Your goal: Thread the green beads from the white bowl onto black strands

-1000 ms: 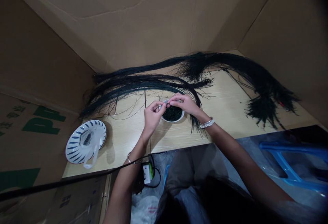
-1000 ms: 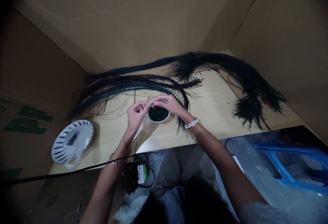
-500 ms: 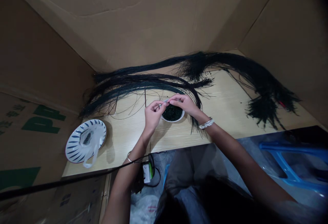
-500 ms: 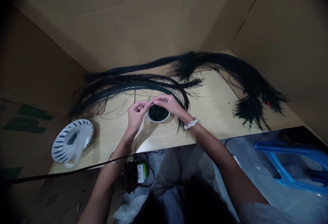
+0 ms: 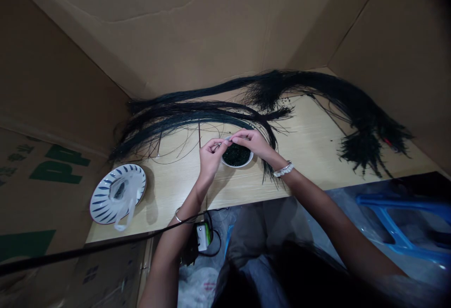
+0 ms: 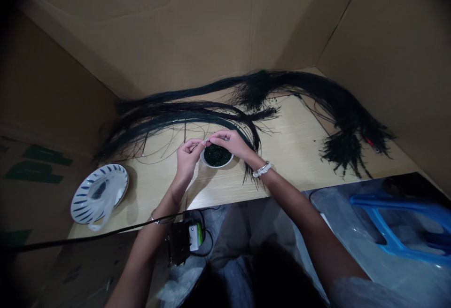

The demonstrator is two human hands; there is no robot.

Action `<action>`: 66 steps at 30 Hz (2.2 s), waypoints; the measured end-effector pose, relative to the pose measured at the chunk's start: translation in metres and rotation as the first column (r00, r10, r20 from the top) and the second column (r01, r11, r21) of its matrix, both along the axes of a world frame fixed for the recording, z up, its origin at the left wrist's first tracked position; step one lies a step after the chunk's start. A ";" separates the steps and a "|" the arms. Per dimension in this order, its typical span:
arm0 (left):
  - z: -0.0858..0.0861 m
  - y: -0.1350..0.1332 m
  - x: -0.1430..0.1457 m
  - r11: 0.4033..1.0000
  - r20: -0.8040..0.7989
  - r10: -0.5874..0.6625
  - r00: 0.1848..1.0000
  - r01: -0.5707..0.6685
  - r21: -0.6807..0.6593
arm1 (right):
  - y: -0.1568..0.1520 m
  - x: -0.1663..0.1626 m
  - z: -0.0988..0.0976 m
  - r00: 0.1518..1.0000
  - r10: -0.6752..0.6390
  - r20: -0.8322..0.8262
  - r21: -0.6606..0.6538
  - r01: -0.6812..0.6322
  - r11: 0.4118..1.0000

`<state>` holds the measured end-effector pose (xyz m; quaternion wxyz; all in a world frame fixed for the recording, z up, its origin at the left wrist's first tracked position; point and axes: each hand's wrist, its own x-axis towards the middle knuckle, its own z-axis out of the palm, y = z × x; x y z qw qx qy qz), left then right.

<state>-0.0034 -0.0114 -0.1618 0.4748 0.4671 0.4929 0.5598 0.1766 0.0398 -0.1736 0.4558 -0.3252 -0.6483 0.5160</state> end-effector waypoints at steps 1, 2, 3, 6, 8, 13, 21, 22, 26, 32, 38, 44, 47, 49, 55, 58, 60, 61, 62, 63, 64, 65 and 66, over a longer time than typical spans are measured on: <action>0.000 0.000 0.000 1.000 0.003 0.000 1.000 0.000 -0.003 | 0.000 0.000 0.000 1.000 -0.002 0.004 -0.001 0.002 1.000; 0.001 0.000 0.000 1.000 0.006 0.001 1.000 -0.001 -0.006 | 0.000 0.000 -0.001 1.000 -0.002 0.008 -0.003 0.002 1.000; 0.001 0.000 0.000 1.000 0.009 0.001 1.000 -0.001 -0.008 | 0.000 0.000 -0.001 1.000 0.000 0.009 -0.005 0.000 1.000; 0.002 0.000 0.001 1.000 0.020 0.002 1.000 -0.002 -0.007 | 0.000 0.000 -0.001 1.000 0.008 -0.002 -0.014 -0.008 1.000; 0.002 0.000 0.001 1.000 0.029 0.001 1.000 -0.001 -0.007 | 0.000 0.000 -0.002 1.000 0.006 -0.010 -0.029 -0.007 1.000; 0.002 0.000 0.002 1.000 0.067 0.005 0.998 -0.005 -0.003 | 0.001 -0.001 -0.002 1.000 0.006 -0.008 -0.051 -0.007 0.999; 0.002 0.001 0.002 1.000 0.084 0.020 0.996 -0.019 -0.016 | 0.001 0.000 -0.003 1.000 -0.004 -0.015 -0.049 0.003 0.999; 0.001 0.001 0.002 1.000 0.082 0.022 0.996 -0.021 -0.018 | 0.002 0.000 -0.002 1.000 -0.001 -0.015 -0.047 0.000 0.999; 0.002 0.001 0.002 0.999 0.078 0.035 0.996 -0.033 -0.027 | 0.002 0.000 -0.003 1.000 0.016 -0.013 -0.041 -0.016 0.999; 0.001 0.001 0.002 0.999 0.080 0.031 0.996 -0.029 -0.026 | 0.002 0.000 -0.005 1.000 0.011 -0.014 -0.047 -0.012 0.999; 0.002 0.001 0.002 0.999 0.090 0.028 0.996 -0.026 -0.030 | 0.001 -0.001 -0.004 0.999 0.003 -0.047 -0.057 -0.006 0.998; 0.004 0.000 0.002 1.000 0.092 0.016 0.996 -0.014 -0.019 | 0.001 -0.001 -0.003 0.999 0.012 -0.037 -0.067 -0.014 0.998; 0.003 0.000 0.002 1.000 0.081 0.019 0.997 -0.018 -0.013 | 0.001 -0.001 -0.003 0.999 0.014 -0.035 -0.059 -0.016 0.998; 0.002 0.000 0.002 1.000 0.076 0.016 0.997 -0.016 -0.002 | 0.001 -0.001 -0.003 0.999 0.013 -0.030 -0.061 -0.015 0.998; -0.001 0.000 0.001 1.000 0.046 0.009 0.999 -0.009 0.010 | 0.001 -0.001 -0.002 0.999 0.016 -0.029 -0.063 -0.017 0.998; -0.002 0.000 0.001 0.999 0.015 0.017 1.000 -0.018 0.032 | 0.001 0.000 -0.003 0.999 0.035 -0.038 -0.066 -0.037 0.997; -0.002 0.000 0.001 0.999 -0.010 0.027 1.000 -0.027 0.045 | 0.002 0.000 -0.004 0.997 0.049 -0.051 -0.088 -0.053 0.995; -0.002 0.000 0.001 0.998 -0.019 0.029 0.999 -0.028 0.051 | 0.002 0.000 -0.005 0.997 0.052 -0.057 -0.103 -0.058 0.993; -0.001 0.000 0.001 0.998 -0.027 0.030 0.999 -0.028 0.055 | 0.002 0.000 -0.005 0.997 0.052 -0.061 -0.117 -0.059 0.991; -0.001 0.000 0.001 0.998 -0.033 0.032 0.999 -0.030 0.058 | 0.002 0.000 -0.005 0.997 0.049 -0.063 -0.129 -0.057 0.990; -0.001 0.000 0.002 0.998 -0.036 0.036 0.999 -0.033 0.059 | 0.002 0.000 -0.004 0.997 0.045 -0.063 -0.136 -0.053 0.989; -0.001 -0.001 0.002 0.998 -0.038 0.039 0.999 -0.037 0.058 | 0.001 0.000 -0.004 0.997 0.042 -0.061 -0.140 -0.050 0.989; -0.001 -0.001 0.002 0.998 -0.037 0.043 0.998 -0.041 0.056 | 0.001 0.000 -0.004 0.997 0.040 -0.060 -0.141 -0.048 0.989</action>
